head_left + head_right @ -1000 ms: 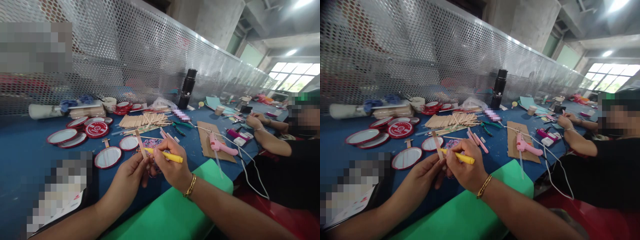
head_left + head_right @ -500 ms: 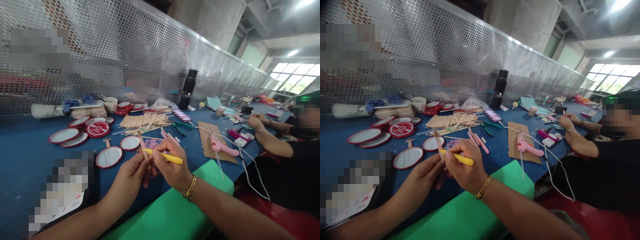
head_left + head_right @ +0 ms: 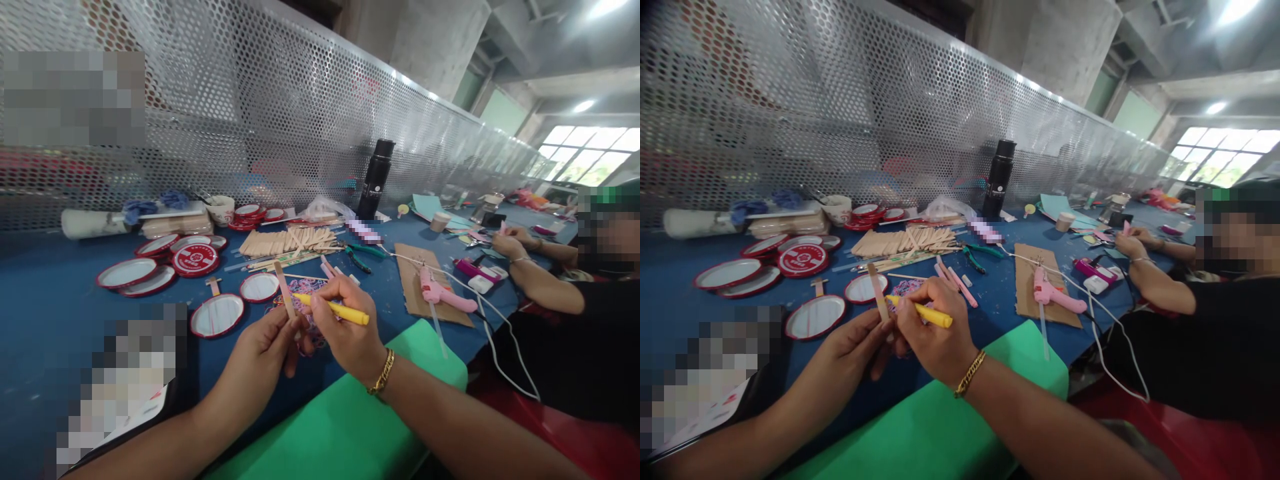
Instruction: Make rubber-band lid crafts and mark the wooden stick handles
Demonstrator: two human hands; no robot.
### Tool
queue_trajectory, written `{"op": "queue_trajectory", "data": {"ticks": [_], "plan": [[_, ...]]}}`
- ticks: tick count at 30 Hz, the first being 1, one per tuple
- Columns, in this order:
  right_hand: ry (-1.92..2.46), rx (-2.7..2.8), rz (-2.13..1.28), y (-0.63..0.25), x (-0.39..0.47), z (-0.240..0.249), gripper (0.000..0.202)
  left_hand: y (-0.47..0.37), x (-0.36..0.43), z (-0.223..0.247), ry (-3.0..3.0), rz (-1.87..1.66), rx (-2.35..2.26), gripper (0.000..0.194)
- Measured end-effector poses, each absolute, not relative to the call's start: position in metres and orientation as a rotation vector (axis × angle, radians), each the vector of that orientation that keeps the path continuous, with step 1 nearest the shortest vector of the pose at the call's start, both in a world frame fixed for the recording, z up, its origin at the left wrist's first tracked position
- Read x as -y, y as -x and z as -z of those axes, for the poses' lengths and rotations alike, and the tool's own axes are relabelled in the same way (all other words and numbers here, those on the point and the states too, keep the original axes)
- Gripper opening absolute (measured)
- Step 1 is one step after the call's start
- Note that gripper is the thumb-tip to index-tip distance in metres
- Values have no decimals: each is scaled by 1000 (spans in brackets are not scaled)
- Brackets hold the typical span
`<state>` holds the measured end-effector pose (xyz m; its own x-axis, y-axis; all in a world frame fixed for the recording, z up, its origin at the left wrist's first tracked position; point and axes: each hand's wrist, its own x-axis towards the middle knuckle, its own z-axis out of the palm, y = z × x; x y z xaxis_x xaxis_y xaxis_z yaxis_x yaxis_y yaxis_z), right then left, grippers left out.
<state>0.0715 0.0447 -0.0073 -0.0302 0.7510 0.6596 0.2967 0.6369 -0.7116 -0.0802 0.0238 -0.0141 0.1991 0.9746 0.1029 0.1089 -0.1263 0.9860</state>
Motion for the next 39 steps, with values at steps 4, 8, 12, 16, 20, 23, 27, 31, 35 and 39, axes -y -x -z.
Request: {"op": "queue_trajectory", "data": {"ticks": [4,8,12,16,20,23,27,31,35,39], "plan": [[830,1632,-443,-69,-44,7,13,79,-23,11,-1465,-1088,-1074,36],[851,1638,-432,-69,-45,7,13,79,-23,11,-1466,-1093,-1077,35],[892,1613,-398,-72,-46,6,15,80,-23,13,-1466,-1085,-1100,34],[839,1631,-415,-70,-44,4,15,80,-22,12,-1464,-1082,-1098,36],[850,1653,-415,-70,-44,5,14,79,-21,11,-1446,-1099,-1076,35],[894,1621,-377,-72,-46,5,15,78,-22,10,-1424,-1093,-1093,35],[835,1572,-499,-73,-45,5,8,79,-22,10,-1395,-1094,-1104,38],[791,1562,-538,-73,-43,3,7,80,-21,8,-1353,-1088,-1064,41],[778,1579,-544,-72,-41,-2,7,80,-21,7,-1318,-1090,-1070,38],[835,1511,-597,-68,-39,-2,5,80,-21,6,-1316,-1077,-1081,37]]}}
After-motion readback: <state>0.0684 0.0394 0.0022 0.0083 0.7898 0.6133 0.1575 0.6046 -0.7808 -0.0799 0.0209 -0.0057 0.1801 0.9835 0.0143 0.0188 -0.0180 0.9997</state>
